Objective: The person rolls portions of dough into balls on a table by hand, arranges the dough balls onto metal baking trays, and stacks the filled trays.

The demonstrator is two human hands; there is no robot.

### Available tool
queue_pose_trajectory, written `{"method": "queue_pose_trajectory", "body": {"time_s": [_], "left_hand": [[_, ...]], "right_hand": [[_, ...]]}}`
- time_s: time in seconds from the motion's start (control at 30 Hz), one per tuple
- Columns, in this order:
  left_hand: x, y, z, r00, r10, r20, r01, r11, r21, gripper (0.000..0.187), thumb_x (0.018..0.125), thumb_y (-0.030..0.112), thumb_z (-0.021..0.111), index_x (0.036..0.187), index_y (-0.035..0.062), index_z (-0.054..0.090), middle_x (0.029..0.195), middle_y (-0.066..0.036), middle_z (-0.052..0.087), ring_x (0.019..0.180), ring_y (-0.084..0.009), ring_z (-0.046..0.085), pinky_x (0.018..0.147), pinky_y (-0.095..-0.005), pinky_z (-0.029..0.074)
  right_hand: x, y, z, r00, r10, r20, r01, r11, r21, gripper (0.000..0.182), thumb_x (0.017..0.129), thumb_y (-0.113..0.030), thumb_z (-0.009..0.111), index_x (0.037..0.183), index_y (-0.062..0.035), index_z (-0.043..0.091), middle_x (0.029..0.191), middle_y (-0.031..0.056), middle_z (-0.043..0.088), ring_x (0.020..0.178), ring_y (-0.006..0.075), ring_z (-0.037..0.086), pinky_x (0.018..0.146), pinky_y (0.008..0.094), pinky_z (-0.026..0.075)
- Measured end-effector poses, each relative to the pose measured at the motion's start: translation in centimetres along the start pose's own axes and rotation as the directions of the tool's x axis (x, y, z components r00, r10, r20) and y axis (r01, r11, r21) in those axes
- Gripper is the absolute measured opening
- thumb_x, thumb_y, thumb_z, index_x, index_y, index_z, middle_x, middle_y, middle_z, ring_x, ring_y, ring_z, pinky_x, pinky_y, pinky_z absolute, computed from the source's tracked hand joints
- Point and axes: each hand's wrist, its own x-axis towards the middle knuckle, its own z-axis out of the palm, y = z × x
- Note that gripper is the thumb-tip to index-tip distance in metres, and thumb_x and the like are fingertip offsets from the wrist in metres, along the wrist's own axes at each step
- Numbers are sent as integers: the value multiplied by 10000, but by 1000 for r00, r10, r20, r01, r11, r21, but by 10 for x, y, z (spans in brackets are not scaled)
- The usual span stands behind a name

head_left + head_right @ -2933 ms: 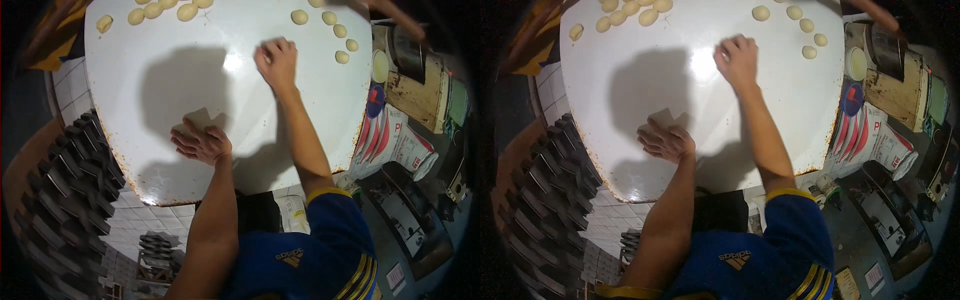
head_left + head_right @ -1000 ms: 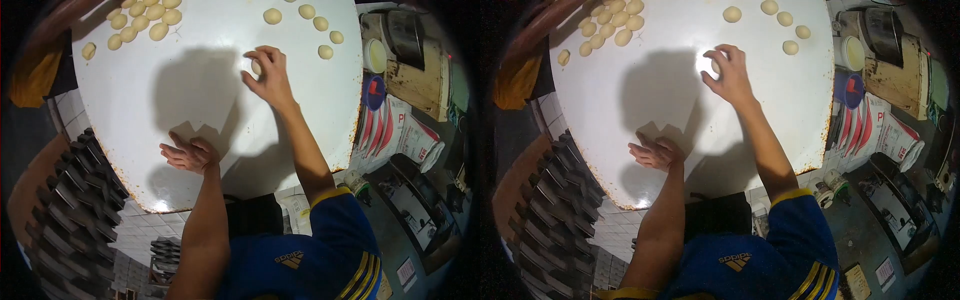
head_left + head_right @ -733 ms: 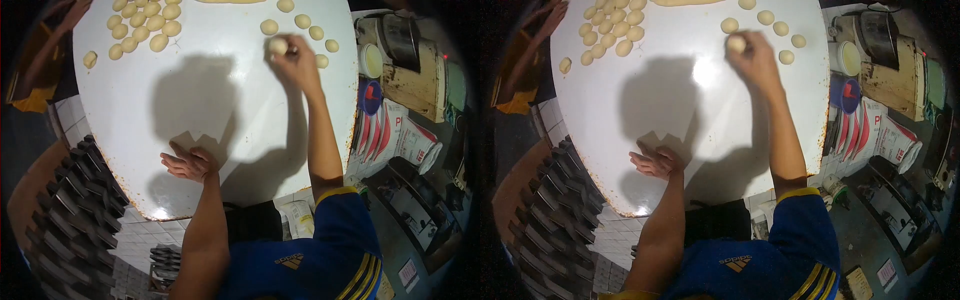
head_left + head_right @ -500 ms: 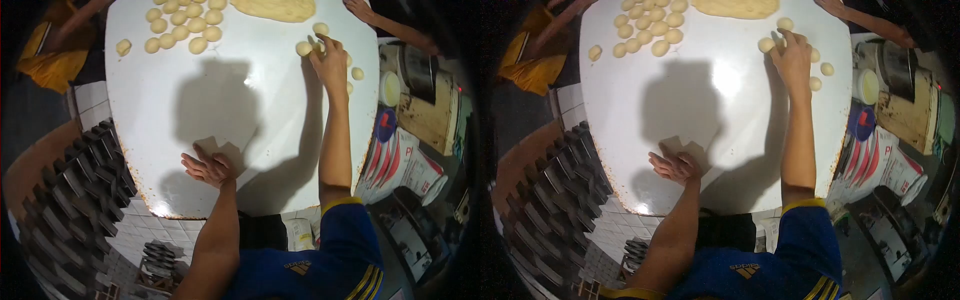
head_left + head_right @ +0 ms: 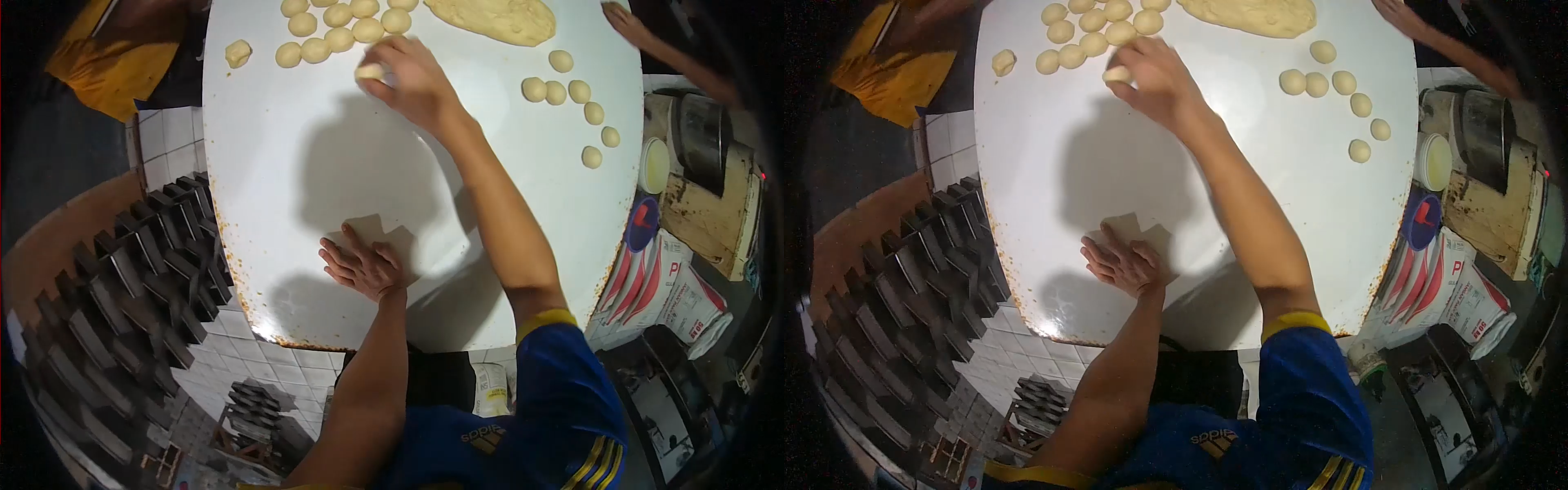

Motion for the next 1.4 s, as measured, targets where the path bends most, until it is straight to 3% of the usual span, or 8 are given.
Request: {"method": "queue_pose_trajectory", "body": {"time_s": [0.17, 0.23, 0.57, 0.67, 0.87, 1.07, 1.2, 1.4], "left_hand": [[0, 3, 1, 998, -39, 53, 38, 999, 23, 796, 1028, 406, 448, 1788, 208, 317, 1833, -266, 163, 1704, -490, 100, 1367, -678, 97], [0, 3, 1, 1000, -23, 20, 23, 999, 31, 797, 1038, 431, 440, 1792, 218, 296, 1831, -277, 166, 1706, -491, 104, 1368, -679, 95], [1, -1, 5, 1000, -17, 14, 17, 1000, -26, 794, 1035, 463, 410, 1791, 237, 320, 1832, -293, 168, 1702, -512, 109, 1346, -722, 83], [0, -2, 5, 1000, -7, 2, 7, 999, -43, 784, 1045, 474, 389, 1787, 232, 329, 1841, -279, 155, 1708, -501, 89, 1346, -725, 77], [1, -1, 6, 1000, -26, 18, 26, 1000, -5, 767, 1057, 486, 398, 1776, 222, 357, 1849, -265, 134, 1715, -484, 71, 1353, -710, 78], [-1, -4, -1, 1000, 11, 21, -11, 1000, -11, 786, 1053, 454, 416, 1792, 217, 294, 1832, -273, 135, 1708, -491, 77, 1370, -688, 79], [1, -3, 5, 1000, -1, -20, 0, 1000, -9, 772, 1056, 455, 418, 1783, 214, 320, 1835, -244, 156, 1710, -477, 84, 1369, -688, 78], [2, 1, -2, 1000, -5, -6, 5, 1000, -14, 797, 1016, 395, 481, 1780, 218, 338, 1829, -238, 172, 1704, -480, 102, 1366, -688, 96]], "right_hand": [[-129, -29, -46, 855, 498, 143, -517, 800, 303, 267, 923, -190, 799, 1158, -83, 732, 1181, 128, 698, 1174, 360, 630, 1008, 476, 541], [-162, -20, -39, 915, 382, -130, -399, 904, -150, 247, 902, -177, 811, 1117, -79, 738, 1172, 134, 691, 1133, 381, 618, 978, 493, 527], [-200, 32, -29, 986, 102, -130, -150, 881, -450, 144, 910, -217, 863, 966, -157, 745, 1042, 52, 679, 969, 315, 622, 851, 465, 487], [-140, 47, -6, 944, 49, -326, -178, 908, -380, 134, 915, -232, 854, 882, -160, 746, 967, 48, 674, 923, 331, 600, 818, 484, 463], [-198, 23, -8, 989, -3, -148, -18, 990, -140, 143, 893, -219, 855, 868, -164, 725, 943, 48, 696, 961, 328, 627, 860, 480, 463], [-126, 24, 0, 976, 130, -174, -169, 958, -233, 160, 950, -240, 817, 863, -126, 746, 942, 56, 703, 947, 348, 613, 866, 480, 466], [-191, 31, -10, 989, -82, -120, 60, 982, -177, 145, 944, -189, 822, 870, -117, 721, 907, 61, 683, 901, 343, 616, 855, 484, 459], [-118, 23, -7, 984, 146, -101, -166, 959, -229, 166, 960, -252, 821, 879, -120, 759, 956, 65, 725, 917, 366, 619, 844, 494, 459]]}}
